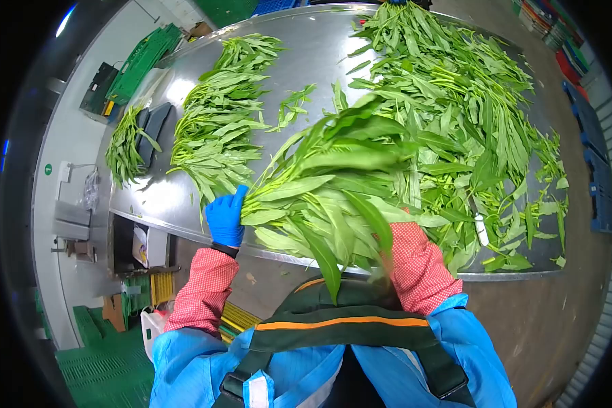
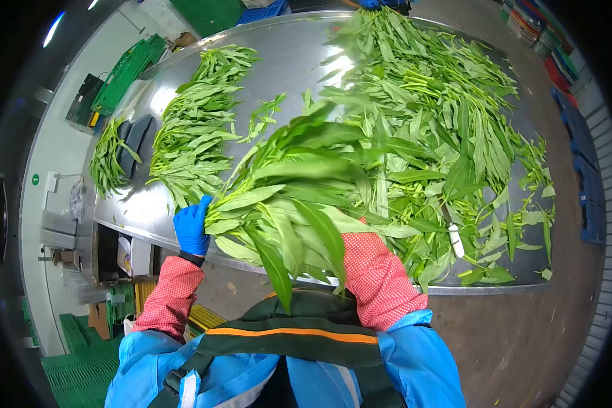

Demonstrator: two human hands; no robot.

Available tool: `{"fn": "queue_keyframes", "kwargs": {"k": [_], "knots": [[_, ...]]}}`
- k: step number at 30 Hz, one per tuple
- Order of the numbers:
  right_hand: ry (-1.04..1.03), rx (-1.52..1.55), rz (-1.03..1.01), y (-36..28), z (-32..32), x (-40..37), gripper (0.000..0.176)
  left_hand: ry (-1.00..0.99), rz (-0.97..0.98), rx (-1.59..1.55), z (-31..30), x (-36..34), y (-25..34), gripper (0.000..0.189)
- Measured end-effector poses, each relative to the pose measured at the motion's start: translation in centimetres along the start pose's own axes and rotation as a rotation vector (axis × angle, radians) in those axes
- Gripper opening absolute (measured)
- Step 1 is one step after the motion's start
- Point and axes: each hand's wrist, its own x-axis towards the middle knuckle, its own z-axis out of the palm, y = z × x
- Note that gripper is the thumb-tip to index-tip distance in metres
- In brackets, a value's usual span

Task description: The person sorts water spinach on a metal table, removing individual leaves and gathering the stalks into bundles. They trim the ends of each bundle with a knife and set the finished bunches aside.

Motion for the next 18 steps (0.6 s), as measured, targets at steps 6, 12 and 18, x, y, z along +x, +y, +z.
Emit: {"fn": "queue_keyframes", "kwargs": {"k": [6, 12, 18], "knots": [[0.086, -0.440, -0.100, 0.0, 0.4, -0.5, 0.024, 0.040, -0.124, -0.098, 0.1, -2.3, 0.7, 0.053], [0.020, -1.299, -0.304, 0.2, 3.4, -2.9, 0.029, -0.015, -0.445, -0.663, 1.8, -2.9, 1.0, 0.038], [-0.684, -1.468, -0.741, -6.0, 18.0, -11.8, 0.047, -0.760, -0.189, -0.995, -5.4, 3.1, 4.7, 0.035]]}}
